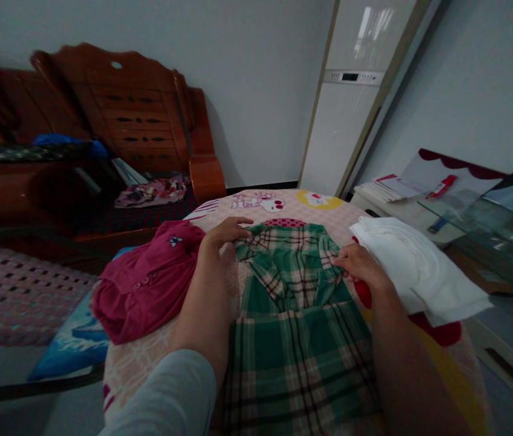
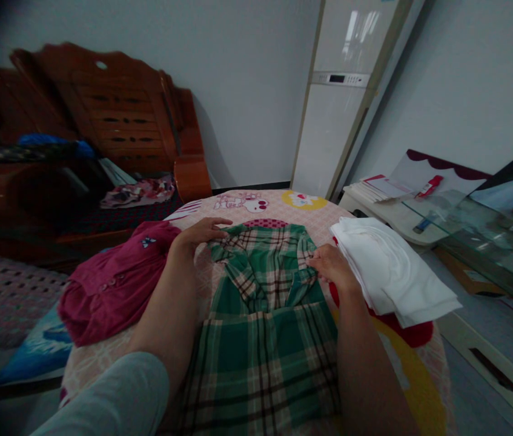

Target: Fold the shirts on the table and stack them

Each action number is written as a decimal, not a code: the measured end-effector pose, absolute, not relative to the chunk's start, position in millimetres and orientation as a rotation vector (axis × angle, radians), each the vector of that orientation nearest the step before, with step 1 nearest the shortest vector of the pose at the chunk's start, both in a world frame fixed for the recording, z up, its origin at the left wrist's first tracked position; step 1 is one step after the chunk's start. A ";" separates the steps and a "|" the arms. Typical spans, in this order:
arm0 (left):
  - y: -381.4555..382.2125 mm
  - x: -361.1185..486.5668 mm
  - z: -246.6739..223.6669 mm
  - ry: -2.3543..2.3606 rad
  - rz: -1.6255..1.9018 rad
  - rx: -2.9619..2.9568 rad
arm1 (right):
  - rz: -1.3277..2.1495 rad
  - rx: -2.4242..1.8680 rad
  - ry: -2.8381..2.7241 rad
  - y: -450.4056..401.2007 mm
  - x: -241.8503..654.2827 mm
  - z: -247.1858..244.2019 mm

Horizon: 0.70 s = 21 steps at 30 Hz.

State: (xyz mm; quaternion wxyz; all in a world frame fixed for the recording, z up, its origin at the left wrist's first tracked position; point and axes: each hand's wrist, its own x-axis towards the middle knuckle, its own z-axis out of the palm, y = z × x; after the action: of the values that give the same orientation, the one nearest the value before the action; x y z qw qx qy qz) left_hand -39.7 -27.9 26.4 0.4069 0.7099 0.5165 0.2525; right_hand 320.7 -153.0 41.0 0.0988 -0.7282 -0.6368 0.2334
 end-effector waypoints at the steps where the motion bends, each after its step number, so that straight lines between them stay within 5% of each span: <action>1: -29.9 -35.9 29.5 1.273 0.694 1.781 | 0.583 -2.214 -1.960 -153.2 322.5 41.2; 8: -35.5 10.8 42.0 1.150 0.909 1.541 | -0.092 -2.369 -2.045 -153.6 314.7 46.4; 15: -29.9 34.6 29.6 0.951 1.030 1.288 | 0.457 -1.578 -2.046 -151.9 250.8 37.9; 21: -14.0 11.5 9.2 1.517 1.179 1.560 | 0.523 -1.441 -2.090 -155.3 211.5 5.5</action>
State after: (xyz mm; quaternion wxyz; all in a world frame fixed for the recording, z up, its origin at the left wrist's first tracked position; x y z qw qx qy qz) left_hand 11.5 -14.0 9.2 0.3271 0.5956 0.5793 0.4502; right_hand 211.5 -155.3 5.5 0.2715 -0.5351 -0.7761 0.1941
